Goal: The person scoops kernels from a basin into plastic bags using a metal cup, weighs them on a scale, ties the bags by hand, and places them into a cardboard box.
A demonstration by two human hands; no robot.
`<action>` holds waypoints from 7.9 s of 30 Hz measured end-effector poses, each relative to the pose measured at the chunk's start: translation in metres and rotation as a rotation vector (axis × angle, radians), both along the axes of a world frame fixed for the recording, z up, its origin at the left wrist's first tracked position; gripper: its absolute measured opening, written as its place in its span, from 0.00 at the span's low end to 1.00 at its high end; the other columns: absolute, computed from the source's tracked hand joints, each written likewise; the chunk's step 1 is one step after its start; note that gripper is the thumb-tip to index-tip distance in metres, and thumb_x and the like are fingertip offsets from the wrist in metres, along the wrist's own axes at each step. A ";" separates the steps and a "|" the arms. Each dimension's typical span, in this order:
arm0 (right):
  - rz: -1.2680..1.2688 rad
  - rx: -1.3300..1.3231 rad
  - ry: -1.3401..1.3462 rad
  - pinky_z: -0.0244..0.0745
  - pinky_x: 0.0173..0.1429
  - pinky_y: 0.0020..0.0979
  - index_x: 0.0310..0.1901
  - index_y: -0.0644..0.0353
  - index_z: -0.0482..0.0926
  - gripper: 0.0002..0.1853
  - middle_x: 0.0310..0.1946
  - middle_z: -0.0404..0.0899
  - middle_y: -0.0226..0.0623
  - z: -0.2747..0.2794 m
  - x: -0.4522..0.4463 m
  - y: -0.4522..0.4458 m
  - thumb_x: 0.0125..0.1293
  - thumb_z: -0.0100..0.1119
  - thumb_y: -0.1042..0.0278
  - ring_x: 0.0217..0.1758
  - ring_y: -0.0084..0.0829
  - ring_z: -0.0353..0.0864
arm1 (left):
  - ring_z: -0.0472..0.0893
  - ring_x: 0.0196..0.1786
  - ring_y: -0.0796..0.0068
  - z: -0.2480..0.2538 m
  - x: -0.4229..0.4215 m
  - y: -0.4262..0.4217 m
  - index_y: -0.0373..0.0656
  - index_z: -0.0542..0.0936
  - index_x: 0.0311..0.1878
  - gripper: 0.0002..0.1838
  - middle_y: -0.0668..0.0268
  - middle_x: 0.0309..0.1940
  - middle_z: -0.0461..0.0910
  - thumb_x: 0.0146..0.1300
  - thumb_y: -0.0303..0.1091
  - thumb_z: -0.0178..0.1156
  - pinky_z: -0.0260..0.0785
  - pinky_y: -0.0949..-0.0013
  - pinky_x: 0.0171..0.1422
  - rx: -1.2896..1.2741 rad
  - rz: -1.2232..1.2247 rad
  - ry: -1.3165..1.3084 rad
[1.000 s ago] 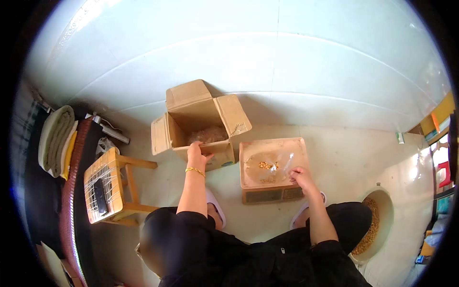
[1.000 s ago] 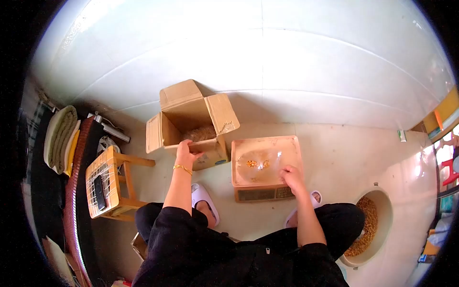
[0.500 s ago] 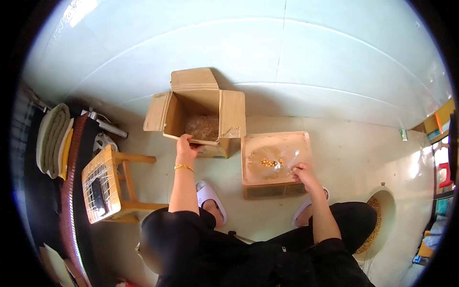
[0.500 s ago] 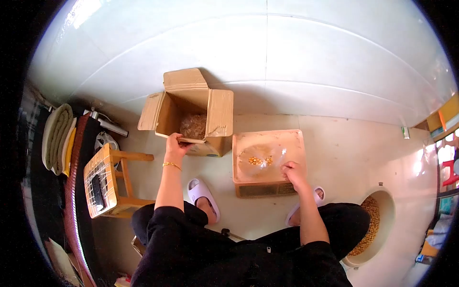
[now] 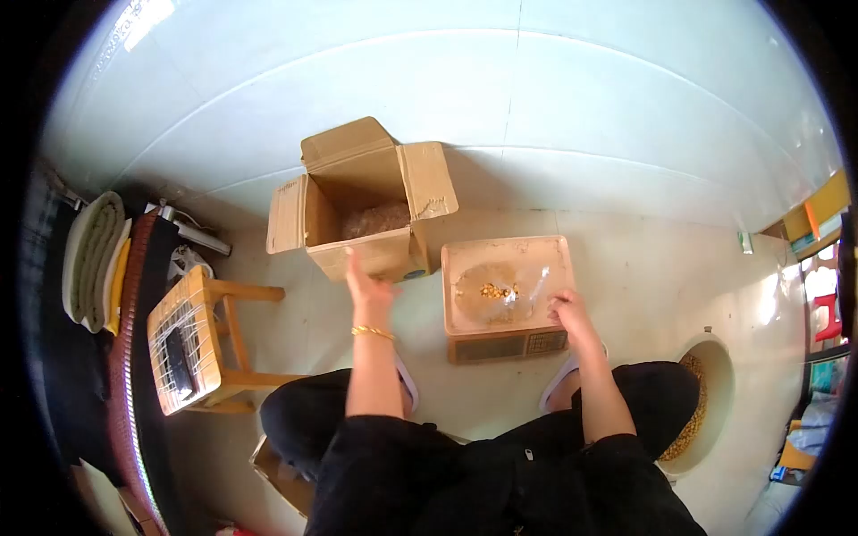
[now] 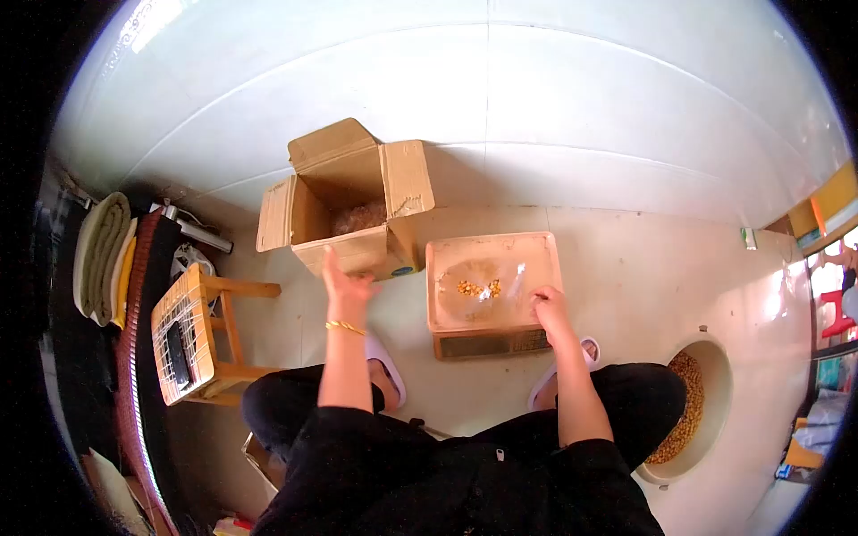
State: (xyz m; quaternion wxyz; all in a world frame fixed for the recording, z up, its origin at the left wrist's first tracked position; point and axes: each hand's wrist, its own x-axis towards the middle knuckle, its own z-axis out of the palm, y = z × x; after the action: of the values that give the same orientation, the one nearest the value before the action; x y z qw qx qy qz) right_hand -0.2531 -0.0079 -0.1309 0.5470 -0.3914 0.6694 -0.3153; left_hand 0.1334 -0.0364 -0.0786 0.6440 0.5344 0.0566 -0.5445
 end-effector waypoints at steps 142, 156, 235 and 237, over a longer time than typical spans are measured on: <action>0.546 -0.224 0.080 0.72 0.43 0.32 0.42 0.63 0.78 0.17 0.33 0.81 0.35 -0.029 0.052 -0.027 0.72 0.45 0.56 0.37 0.28 0.77 | 0.80 0.45 0.56 -0.041 -0.165 -0.006 0.40 0.81 0.46 0.15 0.52 0.42 0.81 0.55 0.22 0.54 0.72 0.62 0.52 -0.409 -1.289 -1.418; 0.100 -0.122 -0.068 0.72 0.37 0.29 0.37 0.62 0.71 0.10 0.34 0.76 0.34 -0.036 0.061 -0.032 0.57 0.63 0.77 0.36 0.26 0.77 | 0.82 0.35 0.55 -0.083 -0.176 -0.002 0.41 0.83 0.37 0.10 0.54 0.31 0.82 0.57 0.37 0.63 0.74 0.59 0.43 -0.345 -1.083 -1.366; 0.769 -0.515 0.828 0.73 0.45 0.45 0.38 0.65 0.76 0.07 0.34 0.78 0.51 0.211 -0.019 0.022 0.58 0.53 0.75 0.40 0.50 0.78 | 0.80 0.40 0.46 0.198 0.022 -0.094 0.44 0.77 0.41 0.09 0.51 0.35 0.81 0.55 0.29 0.54 0.71 0.52 0.42 -0.034 -0.517 -2.106; 0.797 -0.477 0.857 0.73 0.43 0.45 0.37 0.66 0.75 0.07 0.34 0.78 0.52 0.212 -0.018 0.022 0.54 0.53 0.78 0.40 0.51 0.78 | 0.79 0.42 0.46 0.160 0.047 -0.113 0.45 0.77 0.41 0.10 0.50 0.37 0.81 0.55 0.29 0.54 0.71 0.52 0.44 0.080 -0.628 -2.108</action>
State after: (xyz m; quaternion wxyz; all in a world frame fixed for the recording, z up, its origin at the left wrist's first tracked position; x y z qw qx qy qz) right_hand -0.2710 0.0139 0.0814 0.2034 -0.8135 0.5432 -0.0428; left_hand 0.1799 -0.1495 0.0814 0.1844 0.7422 -0.6425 0.0476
